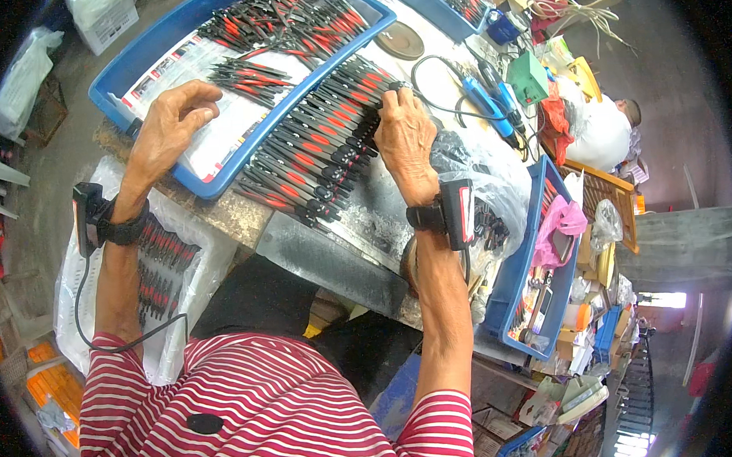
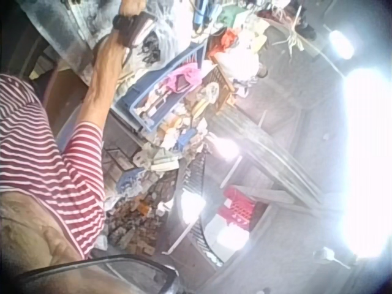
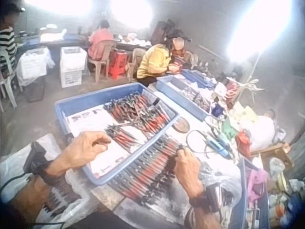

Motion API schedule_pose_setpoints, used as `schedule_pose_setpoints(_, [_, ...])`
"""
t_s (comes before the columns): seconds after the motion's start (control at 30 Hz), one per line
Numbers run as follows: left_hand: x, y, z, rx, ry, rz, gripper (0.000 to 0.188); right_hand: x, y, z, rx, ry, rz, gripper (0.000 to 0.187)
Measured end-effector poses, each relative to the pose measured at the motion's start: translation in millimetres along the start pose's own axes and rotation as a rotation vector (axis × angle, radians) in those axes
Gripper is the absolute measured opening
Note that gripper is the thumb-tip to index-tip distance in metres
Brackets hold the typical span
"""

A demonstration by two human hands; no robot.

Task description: The person repeatedly assembles screwdrivers by inserting metal shafts into black and red handles, then placing the completed tools into a blue tray. The person also picks up a hammer and uses it to tap a handle during assembly.

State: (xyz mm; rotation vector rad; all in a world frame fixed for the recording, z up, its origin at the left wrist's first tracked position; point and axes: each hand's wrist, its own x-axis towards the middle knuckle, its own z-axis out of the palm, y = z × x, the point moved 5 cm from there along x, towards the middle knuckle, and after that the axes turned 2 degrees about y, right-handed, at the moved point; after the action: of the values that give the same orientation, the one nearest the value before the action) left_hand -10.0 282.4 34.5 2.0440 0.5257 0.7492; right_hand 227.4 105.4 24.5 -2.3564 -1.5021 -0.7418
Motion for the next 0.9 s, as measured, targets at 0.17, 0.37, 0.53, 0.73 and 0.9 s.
schedule_pose_setpoints(0.17, [-0.2, -4.7, 0.1, 0.054, -0.034, -0.023, 0.026, 0.2, -4.8, -6.8, 0.007, 0.049, -0.002, 0.008])
schedule_pose_setpoints(0.37, [-0.2, -4.3, -1.3, 0.13, -0.029, 0.028, 0.025, 8.3, -31.6, -22.3, 0.07, 0.12, 0.015, 0.005])
schedule_pose_setpoints(0.53, [10.7, -4.1, 4.9, 0.16, -0.138, 0.059, 0.026, 10.2, -63.6, -42.2, 0.227, 0.13, -0.007, 0.005])
schedule_pose_setpoints(0.73, [59.1, -7.6, 20.3, 0.34, -0.273, 0.268, 0.022, -14.1, -81.8, -91.5, 0.371, 0.104, 0.001, 0.003])
schedule_pose_setpoints(0.9, [84.6, -20.9, 40.3, 0.434, -0.386, 0.351, 0.019, -56.3, -63.1, -129.6, 0.471, 0.002, 0.164, 0.004])
